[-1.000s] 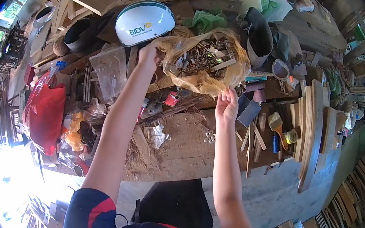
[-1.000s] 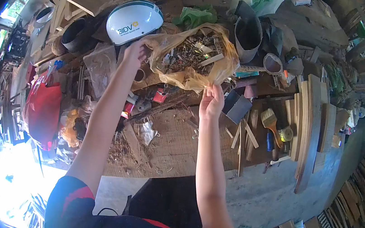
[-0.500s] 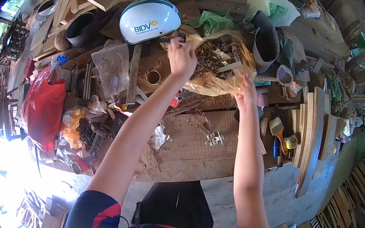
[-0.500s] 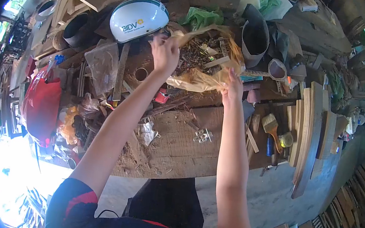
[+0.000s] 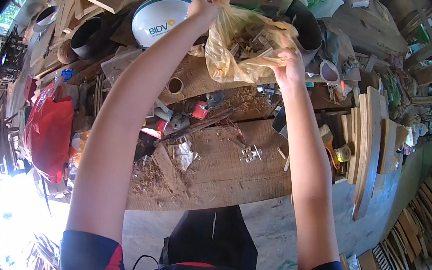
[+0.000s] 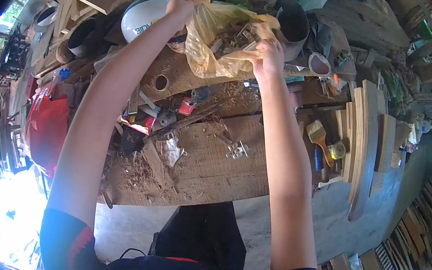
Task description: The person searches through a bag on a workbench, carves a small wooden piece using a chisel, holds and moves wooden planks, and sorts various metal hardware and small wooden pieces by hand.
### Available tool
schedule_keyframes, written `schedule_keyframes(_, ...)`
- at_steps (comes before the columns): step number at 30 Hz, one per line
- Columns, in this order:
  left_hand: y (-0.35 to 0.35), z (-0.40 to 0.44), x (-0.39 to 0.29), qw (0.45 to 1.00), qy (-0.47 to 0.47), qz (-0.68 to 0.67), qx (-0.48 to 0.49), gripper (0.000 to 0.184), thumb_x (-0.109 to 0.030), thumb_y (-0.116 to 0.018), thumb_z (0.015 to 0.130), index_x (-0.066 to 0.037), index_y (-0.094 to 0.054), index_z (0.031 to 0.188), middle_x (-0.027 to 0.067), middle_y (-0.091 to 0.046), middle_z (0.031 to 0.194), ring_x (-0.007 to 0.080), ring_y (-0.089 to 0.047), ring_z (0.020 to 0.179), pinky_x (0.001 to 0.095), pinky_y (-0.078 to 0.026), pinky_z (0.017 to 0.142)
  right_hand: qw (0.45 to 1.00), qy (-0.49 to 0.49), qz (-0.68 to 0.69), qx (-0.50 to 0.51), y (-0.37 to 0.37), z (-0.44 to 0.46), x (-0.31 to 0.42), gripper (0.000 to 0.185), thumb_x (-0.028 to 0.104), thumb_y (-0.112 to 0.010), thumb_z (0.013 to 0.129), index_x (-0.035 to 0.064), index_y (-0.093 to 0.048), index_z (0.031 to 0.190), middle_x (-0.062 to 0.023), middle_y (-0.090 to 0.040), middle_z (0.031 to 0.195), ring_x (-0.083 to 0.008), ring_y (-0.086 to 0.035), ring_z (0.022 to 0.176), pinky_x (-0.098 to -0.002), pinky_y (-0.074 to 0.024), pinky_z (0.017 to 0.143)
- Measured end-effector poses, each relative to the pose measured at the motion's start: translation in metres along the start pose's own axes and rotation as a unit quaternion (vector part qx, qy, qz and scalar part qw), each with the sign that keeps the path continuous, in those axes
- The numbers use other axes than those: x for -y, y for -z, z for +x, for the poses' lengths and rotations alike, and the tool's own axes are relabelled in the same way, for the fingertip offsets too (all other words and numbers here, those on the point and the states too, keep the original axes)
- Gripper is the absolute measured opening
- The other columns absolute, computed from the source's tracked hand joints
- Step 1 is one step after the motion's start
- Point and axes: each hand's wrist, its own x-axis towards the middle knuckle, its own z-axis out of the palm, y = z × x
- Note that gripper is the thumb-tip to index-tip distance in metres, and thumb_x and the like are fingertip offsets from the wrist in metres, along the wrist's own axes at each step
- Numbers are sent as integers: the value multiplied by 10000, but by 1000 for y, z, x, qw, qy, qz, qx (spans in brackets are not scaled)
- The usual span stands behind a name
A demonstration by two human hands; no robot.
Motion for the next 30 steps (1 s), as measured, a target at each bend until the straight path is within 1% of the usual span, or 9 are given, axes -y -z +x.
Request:
schedule_keyframes(7,8,13,-42,996,-42,-64,36,292,-142,-562,800,-170,-641,1080,94,-662,910,228,-633,803,338,-494,694,996,64,54,32,-17,-16,-1,261,-152,-484,655,41,-523,826,-63,-586,940,-150,-562,821,-321,-511,674)
schedule_keyframes(9,33,-38,-122,997,69,2,36,142,-121,-594,856,-36,-587,970,161,-605,884,271,-612,824,348,-485,726,995,62,52,49,-2,-4,-11,262,-151,-502,646,42,-522,822,-61,-582,920,-162,-564,824,-331,-510,694)
schedule_keyframes(10,3,62,-13,989,-100,30,106,151,-118,-603,843,-40,-585,972,175,-571,907,299,-596,820,383,-479,712,995,60,59,62,-4,-5,-16,262,-143,-515,650,45,-525,832,-59,-579,905,-166,-565,826,-328,-507,695)
schedule_keyframes(11,8,51,-15,989,-99,30,106,151,-118,-603,843,-40,-585,972,175,-571,907,299,-596,820,383,-479,712,993,58,66,75,-7,-6,-20,262,-135,-529,654,47,-529,841,-57,-576,891,-170,-566,828,-324,-504,695)
schedule_keyframes(13,22,20,-19,991,-36,122,47,312,-83,-533,808,-129,-607,1108,5,-644,913,100,-584,798,273,-471,648,995,26,47,82,-2,-10,-32,243,-62,-615,702,68,-545,895,-44,-577,885,-166,-567,834,-323,-501,698)
schedule_keyframes(21,25,18,60,997,61,3,43,369,-260,-633,738,-101,-607,1070,88,-655,980,258,-628,898,371,-490,780,977,-25,-60,-204,19,-25,-48,370,67,-745,706,92,-504,985,-48,-567,983,-191,-552,923,-399,-487,784)
schedule_keyframes(23,27,-1,51,995,95,-15,29,399,-274,-636,737,-75,-583,1078,110,-634,1013,268,-608,936,379,-478,813,972,-47,-62,-220,16,-33,-42,374,80,-768,673,135,-439,841,-20,-535,940,-177,-545,891,-367,-515,698)
schedule_keyframes(26,30,-56,26,975,-123,148,-114,498,-307,-606,769,-35,-455,1158,241,-469,1169,309,-430,1160,437,-377,950,967,-82,-102,-219,20,-38,-41,403,128,-774,686,127,-459,938,-39,-531,985,-188,-544,911,-377,-516,704)
schedule_keyframes(30,23,-123,4,832,-426,319,155,543,-380,-657,783,-144,-500,1246,101,-486,1214,297,-383,1231,481,-255,1043,969,-93,-138,-180,39,-38,-39,428,224,-749,732,110,-483,1048,-54,-538,1014,-200,-524,978,-391,-510,731)
